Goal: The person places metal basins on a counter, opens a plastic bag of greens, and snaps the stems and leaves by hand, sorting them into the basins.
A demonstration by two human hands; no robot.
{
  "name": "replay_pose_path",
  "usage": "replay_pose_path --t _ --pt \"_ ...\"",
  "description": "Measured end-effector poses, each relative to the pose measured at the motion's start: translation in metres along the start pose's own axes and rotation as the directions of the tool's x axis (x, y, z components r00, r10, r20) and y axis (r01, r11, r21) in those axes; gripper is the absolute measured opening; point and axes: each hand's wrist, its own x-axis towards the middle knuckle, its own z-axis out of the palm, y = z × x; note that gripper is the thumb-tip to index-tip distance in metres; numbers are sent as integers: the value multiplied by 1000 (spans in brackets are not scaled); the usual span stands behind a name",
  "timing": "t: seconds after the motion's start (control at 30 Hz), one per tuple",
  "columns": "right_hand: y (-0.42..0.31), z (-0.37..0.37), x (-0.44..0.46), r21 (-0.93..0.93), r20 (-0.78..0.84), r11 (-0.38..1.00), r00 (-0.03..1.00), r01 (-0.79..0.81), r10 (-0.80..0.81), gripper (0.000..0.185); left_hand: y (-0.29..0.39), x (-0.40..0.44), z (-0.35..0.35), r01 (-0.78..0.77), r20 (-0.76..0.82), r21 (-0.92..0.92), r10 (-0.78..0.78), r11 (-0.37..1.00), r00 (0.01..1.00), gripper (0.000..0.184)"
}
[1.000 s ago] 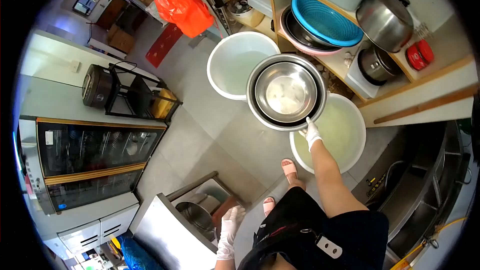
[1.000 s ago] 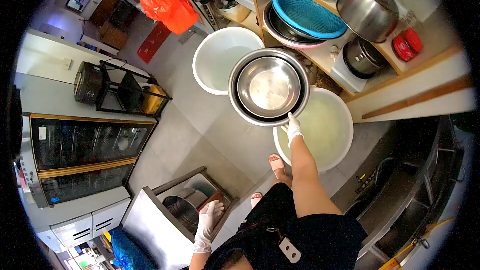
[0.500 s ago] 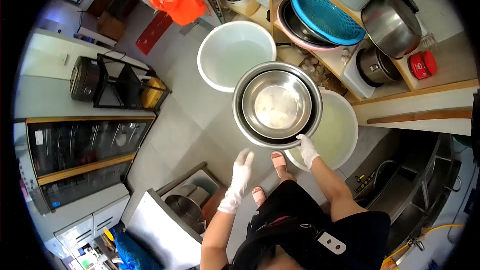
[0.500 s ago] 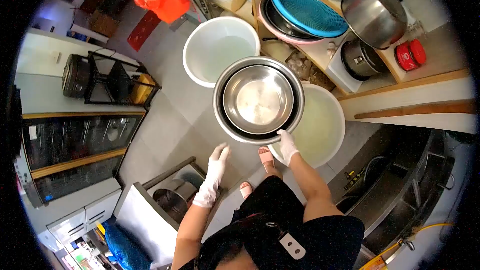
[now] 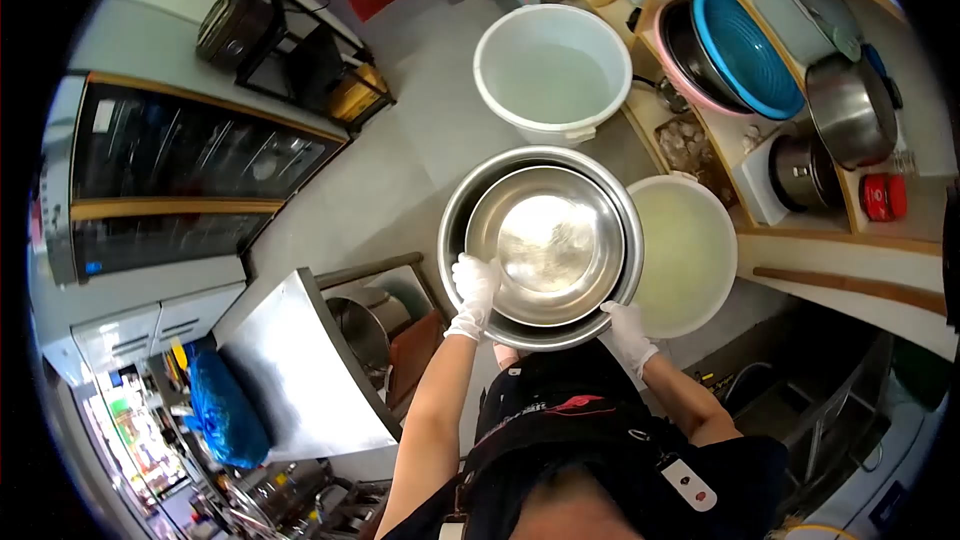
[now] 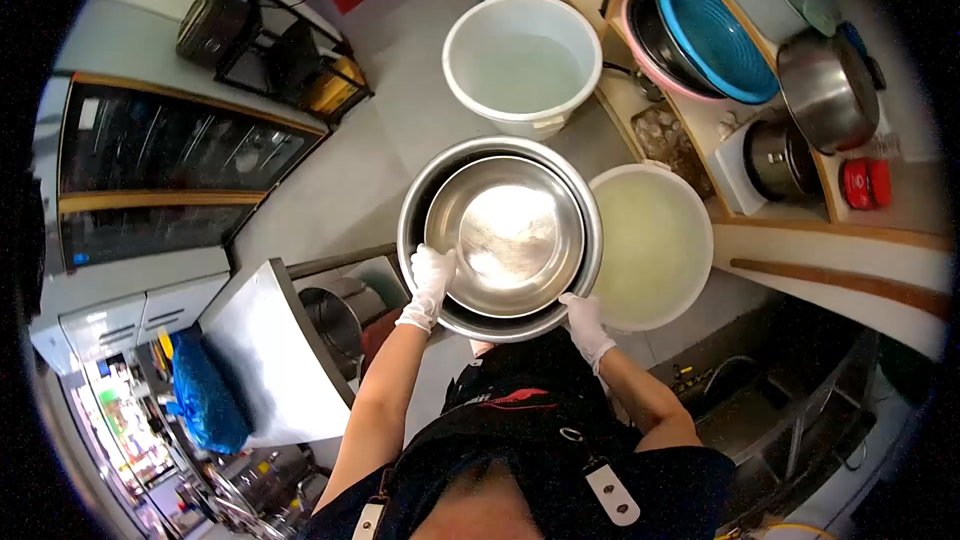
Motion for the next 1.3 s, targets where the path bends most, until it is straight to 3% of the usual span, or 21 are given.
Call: replay_pose_path --t 0.03,0.13,0.17,0.23,0.27,0.3,0.43,0.5,0.57,0.63,0.67,0.77,0.83,0.93,0.97,1.0,1.1,1.17,1.2,1.23,1.3 --pt "-4 5 -1 -125 -13 992 1000 10 -11 20 -13 -2 -4 5 -6 -41 -5 999 1000 58" --pt "16 8 32 -109 40 989 994 103 -99 19 -51 -8 -22 -9 -116 -328 -31 945 993 26" --pt "28 7 52 -133 76 983 990 126 -116 20 -77 7 -2 -32 -72 -443 0 896 997 26" --pt "39 10 71 -115 127 988 988 100 -85 19 -89 -4 -21 -77 -15 -460 78 885 997 31" --pt "42 14 79 -108 154 990 985 91 -74 18 -92 -19 -35 -25 60 -613 79 789 995 36" --pt "41 21 82 -99 181 991 981 85 -66 18 -101 -23 -37 -76 -29 -621 73 780 997 33" --pt "-6 63 11 -223 247 901 916 371 -316 24 -144 -52 -61 9 -32 -850 -68 527 997 30" --pt "-18 87 -5 -269 300 880 902 392 -311 16 -175 -66 -71 -70 -126 -939 -148 337 981 32" --pt "-23 108 -11 -395 281 805 892 443 -353 15 -208 -90 -100 -89 -165 -950 -238 298 957 34" --pt "-31 131 -42 -342 409 818 857 462 -313 13 -241 -137 -150 46 -33 -975 -346 217 938 34" --pt "-30 149 -55 -240 459 840 819 487 -344 13 -272 -143 -143 -52 -117 -982 -373 180 920 33" --pt "-37 202 -96 -225 598 812 734 539 -321 12 -328 -212 -187 6 -13 -999 -499 37 866 27" --pt "-33 247 -134 -204 680 836 688 509 -252 19 -369 -253 -196 -39 -86 -995 -626 89 775 22" --pt "-15 311 -160 -326 746 825 661 462 -75 27 -421 -323 -199 -70 -77 -997 -754 41 653 18" --pt "-2 337 -158 -344 749 819 660 460 -56 24 -436 -343 -192 -155 -88 -988 -791 -9 606 19" --pt "6 359 -170 -367 733 793 676 486 -75 21 -455 -371 -185 -95 -70 -995 -798 16 598 20" --pt "55 447 -146 -321 713 837 695 443 -94 14 -490 -425 -134 -256 -169 -963 -938 90 304 24" --pt "62 460 -180 -364 774 793 632 488 -33 21 -486 -465 -116 -217 -48 -976 -986 12 160 26" --pt "65 456 -191 -275 899 560 415 782 -137 22 -484 -485 -101 -194 -12 -981 -994 -9 107 27" --pt "71 458 -197 -75 981 275 121 959 -155 22 -481 -504 -85 -218 23 -975 -999 -31 39 26" --pt "88 499 -189 -294 914 712 405 637 16 25 -461 -541 -60 -263 98 -962 -990 -69 -97 25"
